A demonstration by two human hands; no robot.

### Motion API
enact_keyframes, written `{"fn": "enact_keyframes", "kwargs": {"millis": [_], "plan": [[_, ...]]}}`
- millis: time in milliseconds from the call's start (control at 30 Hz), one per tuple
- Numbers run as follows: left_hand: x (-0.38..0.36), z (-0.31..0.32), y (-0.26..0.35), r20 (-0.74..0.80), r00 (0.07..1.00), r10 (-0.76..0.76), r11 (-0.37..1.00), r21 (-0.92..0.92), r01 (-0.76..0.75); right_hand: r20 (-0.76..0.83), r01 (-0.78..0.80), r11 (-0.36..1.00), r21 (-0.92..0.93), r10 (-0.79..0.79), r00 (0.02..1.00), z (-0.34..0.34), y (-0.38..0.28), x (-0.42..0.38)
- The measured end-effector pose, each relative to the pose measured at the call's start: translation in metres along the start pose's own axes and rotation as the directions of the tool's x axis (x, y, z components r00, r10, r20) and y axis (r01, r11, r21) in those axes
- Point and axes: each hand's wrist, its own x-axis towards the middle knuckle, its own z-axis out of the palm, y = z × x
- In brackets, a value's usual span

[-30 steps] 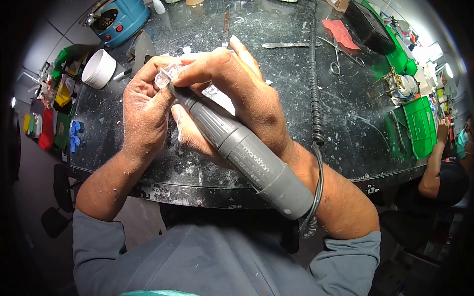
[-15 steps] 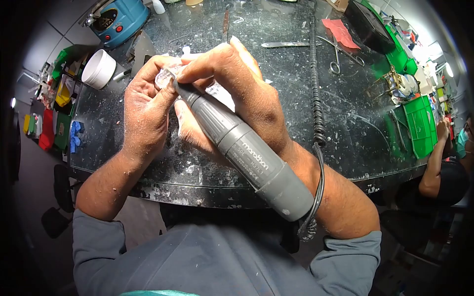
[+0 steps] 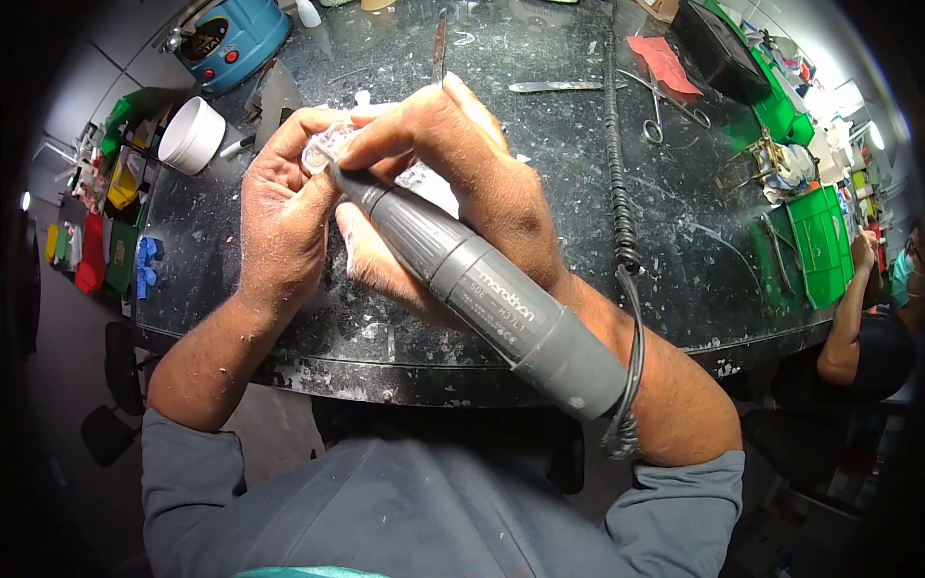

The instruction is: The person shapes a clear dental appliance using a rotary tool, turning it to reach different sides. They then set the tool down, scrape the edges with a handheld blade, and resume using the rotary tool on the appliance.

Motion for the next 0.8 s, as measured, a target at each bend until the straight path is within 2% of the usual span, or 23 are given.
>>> {"fn": "enact_keyframes", "kwargs": {"millis": [267, 400, 500, 600, 700, 800], "plan": [[-0.0001, -0.0001, 0.0006, -0.008, 1.000, 0.009, 1.000, 0.019, -0.009, 0.124, 0.039, 0.999, -0.027, -0.036, 0.992, -0.0036, 0.0031, -0.0015], [0.0003, -0.0013, 0.0004, -0.007, 1.000, -0.022, 0.999, 0.027, 0.022, 0.112, 0.017, 0.998, -0.057, -0.010, 0.994, -0.0023, 0.0029, -0.0017], [-0.0001, -0.0007, 0.0002, 0.002, 1.000, 0.002, 1.000, 0.003, -0.002, 0.117, 0.054, 0.998, -0.023, -0.051, 0.992, -0.0024, 0.0031, -0.0020], [-0.0003, -0.0010, -0.0009, 0.016, 1.000, 0.008, 1.000, -0.030, -0.007, 0.112, 0.015, 0.998, -0.061, -0.008, 0.994, -0.0033, 0.0026, -0.0024], [0.0000, -0.0013, -0.0003, -0.004, 0.999, 0.036, 0.999, 0.008, -0.036, 0.143, 0.029, 0.999, -0.017, -0.027, 0.989, -0.0036, 0.0006, -0.0012], [0.0002, -0.0045, -0.0005, 0.057, 0.997, 0.056, 0.994, 0.095, -0.061, 0.141, 0.003, 0.998, -0.055, 0.004, 0.990, -0.0060, 0.0034, -0.0025]]}}
